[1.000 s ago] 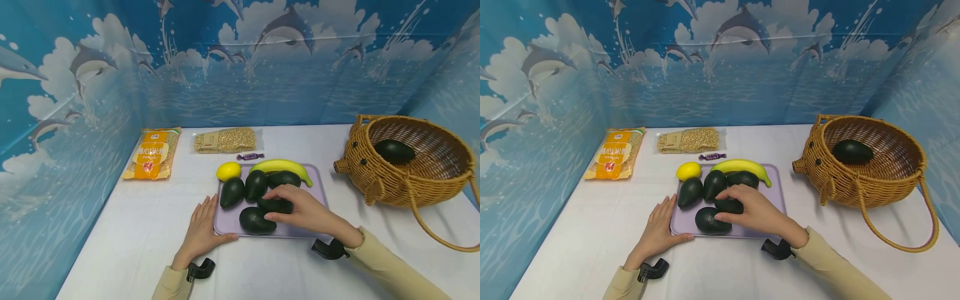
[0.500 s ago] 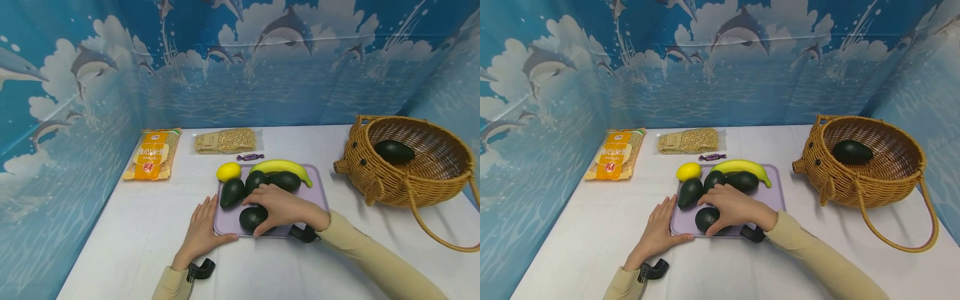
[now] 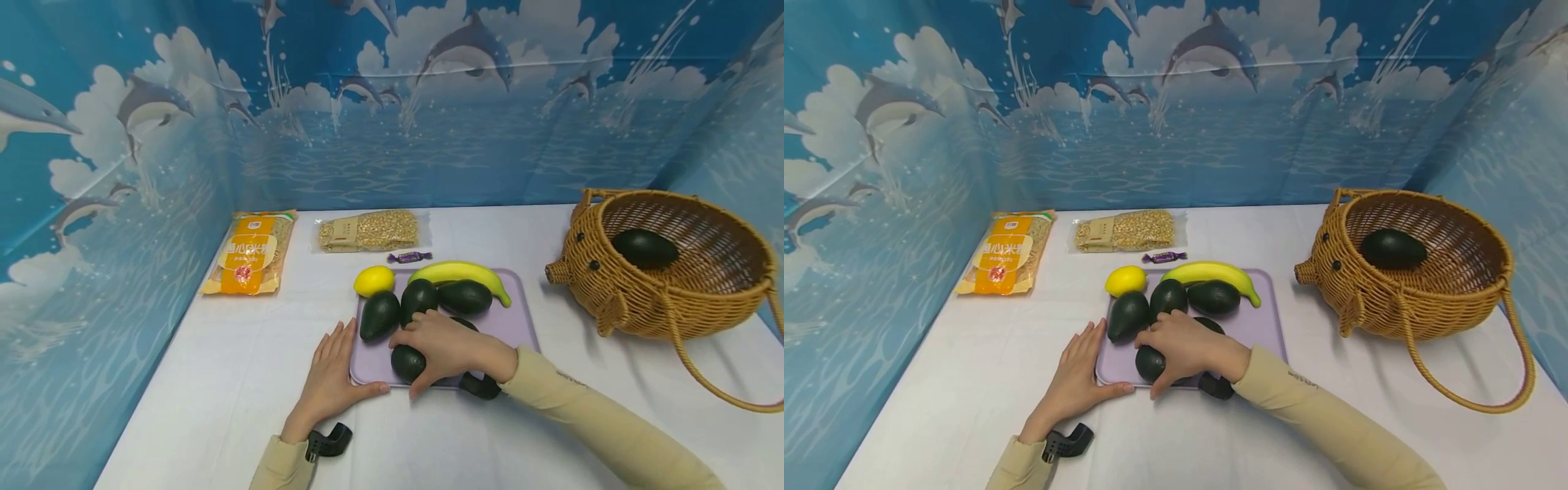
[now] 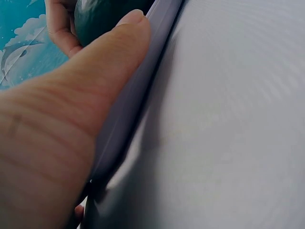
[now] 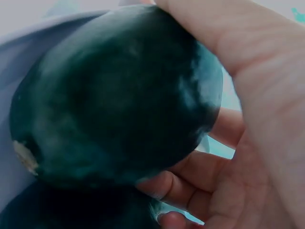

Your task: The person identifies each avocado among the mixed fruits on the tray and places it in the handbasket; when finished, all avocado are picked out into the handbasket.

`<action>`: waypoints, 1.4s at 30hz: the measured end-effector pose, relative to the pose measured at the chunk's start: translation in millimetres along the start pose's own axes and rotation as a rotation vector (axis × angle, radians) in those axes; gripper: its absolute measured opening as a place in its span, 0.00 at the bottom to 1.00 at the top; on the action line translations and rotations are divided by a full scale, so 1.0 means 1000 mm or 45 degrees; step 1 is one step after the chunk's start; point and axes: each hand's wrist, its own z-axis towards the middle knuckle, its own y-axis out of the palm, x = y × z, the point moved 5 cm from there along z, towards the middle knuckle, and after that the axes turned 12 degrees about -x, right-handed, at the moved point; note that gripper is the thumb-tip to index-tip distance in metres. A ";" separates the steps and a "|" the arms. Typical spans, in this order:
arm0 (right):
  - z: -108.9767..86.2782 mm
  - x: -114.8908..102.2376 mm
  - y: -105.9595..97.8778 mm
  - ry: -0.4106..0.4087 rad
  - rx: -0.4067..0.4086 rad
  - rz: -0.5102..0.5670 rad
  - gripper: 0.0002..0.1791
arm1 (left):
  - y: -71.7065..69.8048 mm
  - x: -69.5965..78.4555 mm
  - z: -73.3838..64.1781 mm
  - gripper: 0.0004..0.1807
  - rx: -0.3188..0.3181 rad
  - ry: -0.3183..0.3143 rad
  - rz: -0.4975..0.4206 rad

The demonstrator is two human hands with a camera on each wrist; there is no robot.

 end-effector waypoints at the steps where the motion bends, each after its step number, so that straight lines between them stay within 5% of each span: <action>1: 0.000 0.000 0.001 0.008 0.001 0.005 0.42 | 0.000 0.000 0.000 0.67 -0.001 -0.002 0.002; 18: -0.012 0.003 0.001 -0.018 0.140 0.138 0.39 | 0.000 0.000 0.003 0.67 -0.015 0.003 0.018; 42: -0.053 0.013 0.000 0.002 0.509 0.530 0.40 | 0.000 0.001 0.000 0.67 -0.001 0.008 -0.006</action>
